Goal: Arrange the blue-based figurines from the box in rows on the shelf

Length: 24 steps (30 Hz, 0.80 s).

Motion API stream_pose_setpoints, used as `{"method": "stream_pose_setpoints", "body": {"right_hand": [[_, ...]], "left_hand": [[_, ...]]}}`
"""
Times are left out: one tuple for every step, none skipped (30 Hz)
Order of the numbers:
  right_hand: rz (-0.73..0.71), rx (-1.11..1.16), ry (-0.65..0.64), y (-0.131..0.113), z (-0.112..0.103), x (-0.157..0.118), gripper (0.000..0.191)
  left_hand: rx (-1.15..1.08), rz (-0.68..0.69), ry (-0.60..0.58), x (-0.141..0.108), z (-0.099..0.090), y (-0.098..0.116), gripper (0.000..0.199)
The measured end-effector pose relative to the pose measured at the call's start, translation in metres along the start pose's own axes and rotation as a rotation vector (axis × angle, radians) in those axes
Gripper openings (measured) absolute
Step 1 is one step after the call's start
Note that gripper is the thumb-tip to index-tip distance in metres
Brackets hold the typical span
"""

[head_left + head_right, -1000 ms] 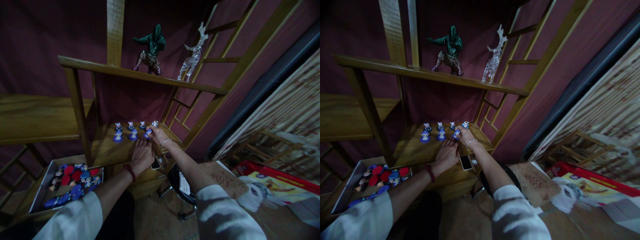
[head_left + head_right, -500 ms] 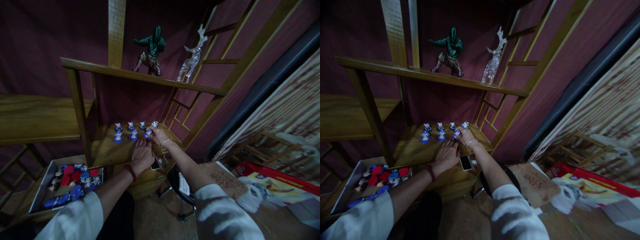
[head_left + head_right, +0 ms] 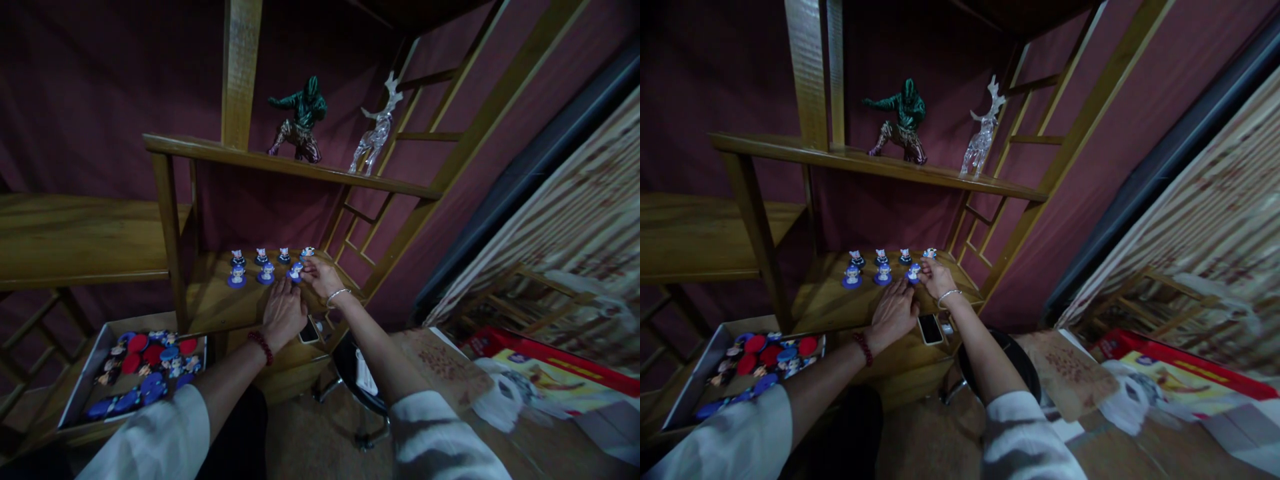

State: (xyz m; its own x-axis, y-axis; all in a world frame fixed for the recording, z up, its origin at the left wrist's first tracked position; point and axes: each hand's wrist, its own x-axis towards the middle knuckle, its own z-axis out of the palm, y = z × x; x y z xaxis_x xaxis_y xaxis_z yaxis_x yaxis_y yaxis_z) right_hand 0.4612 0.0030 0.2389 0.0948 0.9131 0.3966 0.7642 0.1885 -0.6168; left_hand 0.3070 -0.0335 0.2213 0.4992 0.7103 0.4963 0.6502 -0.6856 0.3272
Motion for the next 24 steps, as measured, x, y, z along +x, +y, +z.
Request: {"method": "stream_pose_setpoints", "body": {"right_hand": [[-0.005, 0.004, 0.027, -0.002, -0.002, -0.004, 0.042], [-0.013, 0.004, 0.061, -0.004, -0.003, -0.008, 0.04], [-0.028, -0.002, 0.091, -0.008, -0.004, -0.012, 0.037], [-0.042, -0.008, 0.118, -0.012, -0.005, -0.017, 0.034], [-0.05, -0.013, 0.148, -0.016, -0.006, -0.022, 0.031], [-0.059, -0.016, 0.172, -0.021, -0.006, -0.027, 0.028], [-0.072, -0.014, 0.174, -0.026, -0.005, -0.033, 0.027], [-0.084, -0.002, 0.177, -0.031, -0.004, -0.038, 0.025], [-0.095, 0.014, 0.178, -0.036, -0.002, -0.043, 0.024], [-0.105, 0.027, 0.186, -0.04, 0.0, -0.048, 0.024], [-0.114, 0.042, 0.179, -0.044, 0.002, -0.053, 0.024], [-0.121, 0.058, 0.185, -0.048, 0.005, -0.057, 0.025], [-0.126, 0.066, 0.181, -0.051, 0.007, -0.062, 0.025], [-0.13, 0.068, 0.182, -0.054, 0.008, -0.066, 0.025], [-0.129, 0.066, 0.18, -0.058, 0.01, -0.069, 0.024], [-0.125, 0.063, 0.18, -0.061, 0.011, -0.073, 0.023], [-0.12, 0.061, 0.183, -0.065, 0.013, -0.077, 0.023], [-0.115, 0.059, 0.187, -0.068, 0.014, -0.08, 0.022], [-0.111, 0.057, 0.19, -0.072, 0.015, -0.084, 0.021], [-0.108, 0.054, 0.191, -0.076, 0.016, -0.087, 0.021], [-0.105, 0.052, 0.189, -0.08, 0.018, -0.091, 0.02], [-0.104, 0.051, 0.184, -0.084, 0.02, -0.095, 0.021], [-0.104, 0.052, 0.181, -0.088, 0.021, -0.099, 0.021], [-0.107, 0.053, 0.177, -0.091, 0.024, -0.103, 0.021]], "left_hand": [[-0.005, 0.006, 0.006, -0.001, 0.0, 0.0, 0.031], [-0.013, 0.012, 0.009, -0.002, 0.0, 0.0, 0.03], [-0.021, 0.022, 0.01, -0.003, -0.001, 0.0, 0.029], [-0.028, 0.034, 0.008, -0.004, -0.002, -0.001, 0.028], [-0.037, 0.048, 0.005, -0.005, -0.003, -0.001, 0.028], [-0.049, 0.062, -0.002, -0.007, -0.004, -0.001, 0.027], [-0.064, 0.074, -0.011, -0.009, -0.005, -0.001, 0.027], [-0.081, 0.081, -0.021, -0.011, -0.006, -0.001, 0.027], [-0.099, 0.086, -0.03, -0.013, -0.008, -0.001, 0.027], [-0.118, 0.09, -0.036, -0.015, -0.009, -0.001, 0.026], [-0.136, 0.092, -0.038, -0.017, -0.01, -0.002, 0.026], [-0.15, 0.093, -0.039, -0.019, -0.012, -0.002, 0.025], [-0.163, 0.094, -0.037, -0.021, -0.013, -0.002, 0.025], [-0.175, 0.096, -0.036, -0.023, -0.014, -0.002, 0.025], [-0.188, 0.097, -0.036, -0.025, -0.015, -0.003, 0.026], [-0.202, 0.1, -0.034, -0.028, -0.017, -0.003, 0.027], [-0.216, 0.108, -0.032, -0.03, -0.018, -0.003, 0.027], [-0.23, 0.12, -0.027, -0.033, -0.019, -0.004, 0.027], [-0.244, 0.134, -0.021, -0.037, -0.02, -0.005, 0.027], [-0.256, 0.151, -0.014, -0.04, -0.021, -0.007, 0.027], [-0.267, 0.171, -0.006, -0.045, -0.022, -0.009, 0.026], [-0.278, 0.196, 0.003, -0.049, -0.022, -0.011, 0.026], [-0.288, 0.223, 0.011, -0.054, -0.022, -0.014, 0.027], [-0.296, 0.251, 0.017, -0.059, -0.021, -0.016, 0.027]]}}
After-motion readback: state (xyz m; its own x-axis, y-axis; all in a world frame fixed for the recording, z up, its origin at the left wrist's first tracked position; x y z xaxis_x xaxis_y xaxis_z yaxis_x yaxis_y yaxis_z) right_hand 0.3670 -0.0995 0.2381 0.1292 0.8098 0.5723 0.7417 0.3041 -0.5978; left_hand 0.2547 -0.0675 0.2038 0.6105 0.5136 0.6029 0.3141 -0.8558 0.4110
